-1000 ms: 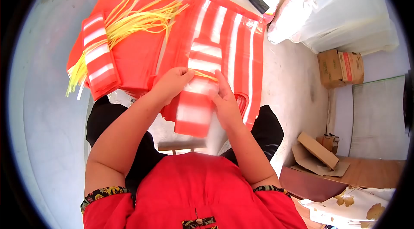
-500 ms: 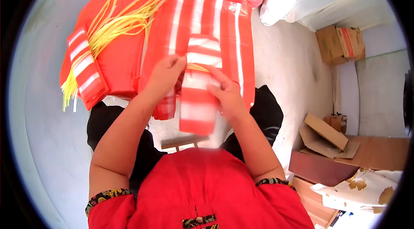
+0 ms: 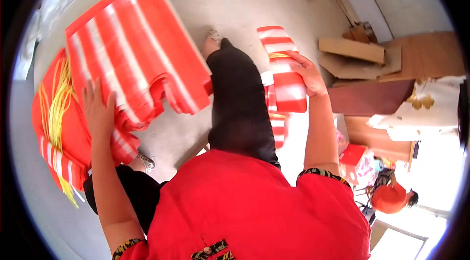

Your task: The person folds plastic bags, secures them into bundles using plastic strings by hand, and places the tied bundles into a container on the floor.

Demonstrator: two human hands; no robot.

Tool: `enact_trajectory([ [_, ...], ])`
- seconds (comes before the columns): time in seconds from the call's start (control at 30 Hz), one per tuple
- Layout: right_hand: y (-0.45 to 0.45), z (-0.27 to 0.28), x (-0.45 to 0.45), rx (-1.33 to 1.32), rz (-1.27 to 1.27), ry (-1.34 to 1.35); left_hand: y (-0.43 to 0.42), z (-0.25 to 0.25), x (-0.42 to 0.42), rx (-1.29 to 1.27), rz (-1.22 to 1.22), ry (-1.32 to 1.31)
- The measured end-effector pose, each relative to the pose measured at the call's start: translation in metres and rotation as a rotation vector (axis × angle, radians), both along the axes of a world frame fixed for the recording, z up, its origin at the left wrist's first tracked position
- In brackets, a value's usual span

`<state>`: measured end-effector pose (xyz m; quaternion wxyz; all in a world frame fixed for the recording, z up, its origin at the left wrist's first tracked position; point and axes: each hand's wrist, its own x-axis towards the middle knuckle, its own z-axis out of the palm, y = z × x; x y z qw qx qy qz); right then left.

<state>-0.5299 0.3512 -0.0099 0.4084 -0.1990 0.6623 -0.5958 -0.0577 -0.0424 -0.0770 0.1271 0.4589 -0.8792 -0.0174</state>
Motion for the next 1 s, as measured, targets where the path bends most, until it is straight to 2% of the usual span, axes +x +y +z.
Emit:
enact_trajectory([
  [0.1, 0.063, -0.02, -0.014, -0.107, -0.13, -0.033, -0.005, -0.006, 0.003, -0.026, -0.005, -0.038],
  [0.17, 0.105, -0.056, -0.014, -0.162, -0.226, -0.087, -0.005, -0.005, 0.003, -0.031, -0.005, -0.056],
  [0.23, 0.144, -0.117, -0.015, -0.075, -0.283, -0.146, -0.005, -0.006, 0.004, -0.029, -0.007, -0.062],
  [0.3, 0.167, -0.164, -0.002, 0.239, -0.145, -0.023, -0.01, -0.01, 0.007, -0.05, 0.005, -0.108],
  [0.4, 0.204, -0.251, 0.018, 0.42, -0.026, 0.019, -0.013, -0.013, 0.01, -0.043, 0.01, -0.123],
  [0.43, 0.209, -0.264, 0.026, 0.531, -0.006, 0.057, -0.013, -0.012, 0.01, -0.039, 0.018, -0.132],
  [0.57, 0.22, -0.292, 0.033, 0.368, -0.281, -0.062, -0.016, -0.013, 0.01, -0.048, 0.034, -0.155],
  [0.7, 0.225, -0.296, 0.035, 0.393, -0.345, -0.079, -0.019, -0.016, 0.014, -0.058, 0.035, -0.161],
  [0.8, 0.225, -0.299, 0.054, 0.629, -0.292, 0.317, -0.021, -0.02, 0.015, -0.068, 0.042, -0.156],
  [0.9, 0.205, -0.282, 0.085, 0.882, -0.351, 0.699, -0.022, -0.02, 0.017, -0.078, 0.034, -0.152],
  [0.93, 0.2, -0.277, 0.093, 0.924, -0.257, 0.846, -0.023, -0.02, 0.018, -0.081, 0.026, -0.149],
  [1.0, 0.19, -0.274, 0.098, 0.924, -0.116, 0.939, -0.025, -0.022, 0.02, -0.087, 0.012, -0.149],
])
